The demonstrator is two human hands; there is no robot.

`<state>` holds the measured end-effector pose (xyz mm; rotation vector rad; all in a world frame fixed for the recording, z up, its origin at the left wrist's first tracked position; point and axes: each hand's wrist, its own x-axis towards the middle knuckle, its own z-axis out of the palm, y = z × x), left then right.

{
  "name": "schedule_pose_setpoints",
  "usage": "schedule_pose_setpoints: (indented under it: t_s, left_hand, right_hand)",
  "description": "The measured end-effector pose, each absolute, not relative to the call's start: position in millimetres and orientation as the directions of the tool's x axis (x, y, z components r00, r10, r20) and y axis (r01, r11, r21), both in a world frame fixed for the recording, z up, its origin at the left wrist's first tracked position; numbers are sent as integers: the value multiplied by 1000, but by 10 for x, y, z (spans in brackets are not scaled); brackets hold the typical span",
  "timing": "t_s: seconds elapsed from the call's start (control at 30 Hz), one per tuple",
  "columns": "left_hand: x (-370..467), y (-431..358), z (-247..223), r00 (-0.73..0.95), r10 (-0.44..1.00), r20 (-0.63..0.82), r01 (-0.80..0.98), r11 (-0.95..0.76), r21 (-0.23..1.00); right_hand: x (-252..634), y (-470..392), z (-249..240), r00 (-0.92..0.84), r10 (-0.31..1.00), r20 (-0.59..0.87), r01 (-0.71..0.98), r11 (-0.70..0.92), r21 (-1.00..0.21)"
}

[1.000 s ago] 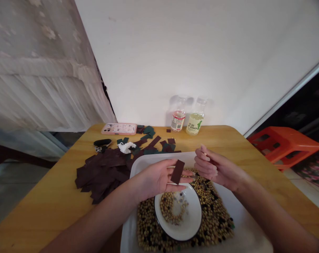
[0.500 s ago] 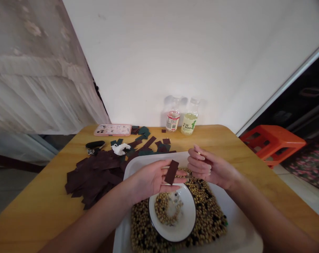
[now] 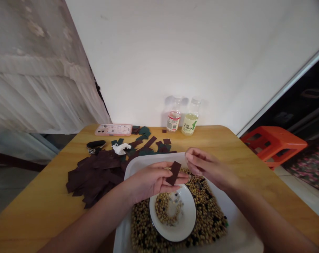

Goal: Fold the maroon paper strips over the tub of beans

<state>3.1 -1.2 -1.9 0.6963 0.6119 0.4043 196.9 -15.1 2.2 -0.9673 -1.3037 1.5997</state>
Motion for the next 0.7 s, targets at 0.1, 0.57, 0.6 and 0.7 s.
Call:
schedule_pose_setpoints:
  t_s: [0.1,0.57,0.6,0.7]
  left_hand:
    - [36,-10,-45,732,557,-391,-141,686,714]
    - [36,4,-22,782,492,-382,-56,666,744]
    - [34,5,-23,789,485,-376,-50,662,748]
    - [29,6,-31,800,473,-369,-40,656,754]
  right_hand:
    - [1908,-199,15,-294,955,33,82,59,-995]
    - [1890,-218,-25,-286,940,188,559,323,-763]
    - [1889,-219,-23,-284,943,174,545,308,-780]
    - [1881,-225,-16,-259,954,150,496,265,-827]
